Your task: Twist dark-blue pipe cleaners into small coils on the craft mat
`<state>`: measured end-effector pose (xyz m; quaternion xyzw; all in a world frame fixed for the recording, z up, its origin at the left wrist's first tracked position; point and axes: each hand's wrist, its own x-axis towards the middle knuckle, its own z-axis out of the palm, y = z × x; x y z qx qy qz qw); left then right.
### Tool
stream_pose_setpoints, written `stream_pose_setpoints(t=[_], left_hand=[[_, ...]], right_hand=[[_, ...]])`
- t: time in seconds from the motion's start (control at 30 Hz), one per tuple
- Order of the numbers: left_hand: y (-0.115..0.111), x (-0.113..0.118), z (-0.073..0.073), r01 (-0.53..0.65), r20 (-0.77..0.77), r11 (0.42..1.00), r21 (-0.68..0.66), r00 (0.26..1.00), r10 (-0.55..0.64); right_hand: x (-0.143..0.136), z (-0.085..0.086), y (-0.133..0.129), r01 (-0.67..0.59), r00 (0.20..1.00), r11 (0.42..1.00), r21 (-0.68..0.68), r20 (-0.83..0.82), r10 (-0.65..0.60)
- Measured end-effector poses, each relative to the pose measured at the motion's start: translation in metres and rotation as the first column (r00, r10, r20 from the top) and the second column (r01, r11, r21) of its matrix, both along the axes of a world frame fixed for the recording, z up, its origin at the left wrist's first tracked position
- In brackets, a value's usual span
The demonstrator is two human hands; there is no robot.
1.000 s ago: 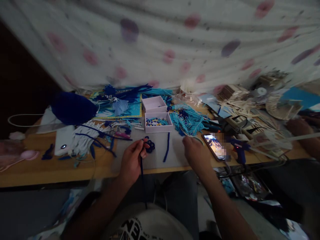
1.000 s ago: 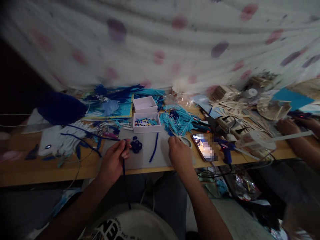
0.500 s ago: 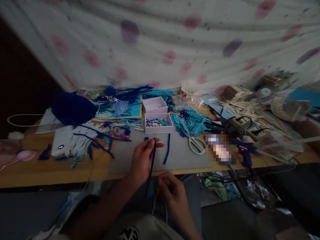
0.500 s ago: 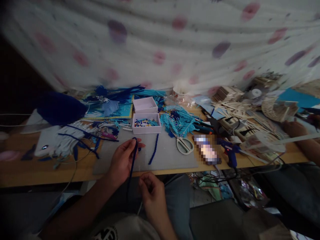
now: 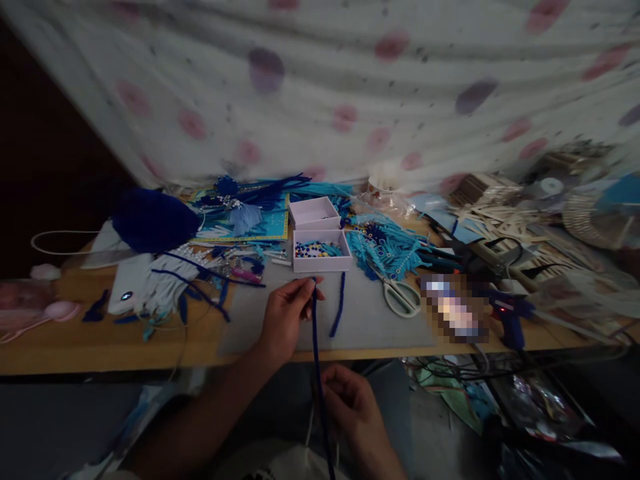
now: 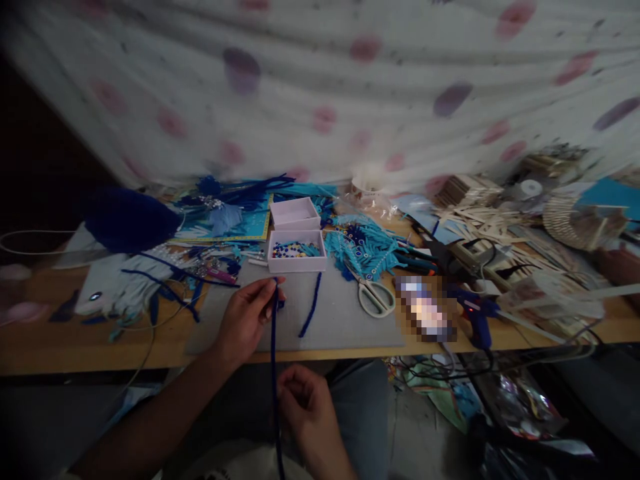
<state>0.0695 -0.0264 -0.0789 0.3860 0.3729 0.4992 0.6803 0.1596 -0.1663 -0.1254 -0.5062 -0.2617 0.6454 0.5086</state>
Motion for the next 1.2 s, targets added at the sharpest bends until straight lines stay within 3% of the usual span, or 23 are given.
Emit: stream_pose_setpoints(t=[0.33,0.4,0.5,0.6,0.73,0.83,0.97,1.03,1.1,1.2], left_hand=[[0.005,0.000,-0.007,0.043,-0.011,0.999,0.009,0.999,-0.043],[0.007,0.000,-0.007,0.055,-0.010,0.998,0.014,0.998,-0.055],[0.012,-0.003,-0.002,0.097,-0.039,0.995,-0.003,0.995,-0.097],[0.020,-0.007,0.008,0.126,-0.042,0.992,-0.020,0.991,-0.127],[0.033,-0.011,0.017,0.130,-0.033,0.991,-0.039,0.991,-0.131],[0.046,-0.014,0.017,0.121,-0.054,0.992,-0.033,0.991,-0.122],[0.062,-0.019,0.015,0.112,-0.043,0.992,-0.054,0.992,-0.114],[0.067,-0.020,0.015,0.100,-0.046,0.993,-0.057,0.994,-0.102],[0.068,-0.019,0.017,0.081,-0.068,0.995,-0.060,0.994,-0.085],[0.061,-0.012,0.019,0.068,-0.102,0.995,-0.079,0.992,-0.076]], right_hand=[[-0.003,-0.010,-0.004,-0.105,0.994,0.994,0.013,-0.006,0.105],[0.005,-0.007,-0.003,-0.131,0.988,0.991,0.038,0.083,0.127],[0.033,0.012,0.007,-0.130,0.932,0.986,0.104,0.353,0.085],[0.077,0.041,0.028,-0.064,0.744,0.980,0.190,0.664,-0.080],[0.131,0.072,0.066,-0.053,0.423,0.967,0.250,0.883,-0.205],[0.155,0.080,0.093,-0.090,0.183,0.971,0.220,0.962,-0.201],[0.161,0.082,0.121,-0.115,0.041,0.983,0.141,0.990,-0.137],[0.152,0.082,0.127,-0.116,0.034,0.984,0.133,0.991,-0.130],[0.133,0.079,0.126,-0.119,0.104,0.979,0.166,0.983,-0.154],[0.090,0.070,0.114,-0.164,0.403,0.952,0.258,0.898,-0.174]])
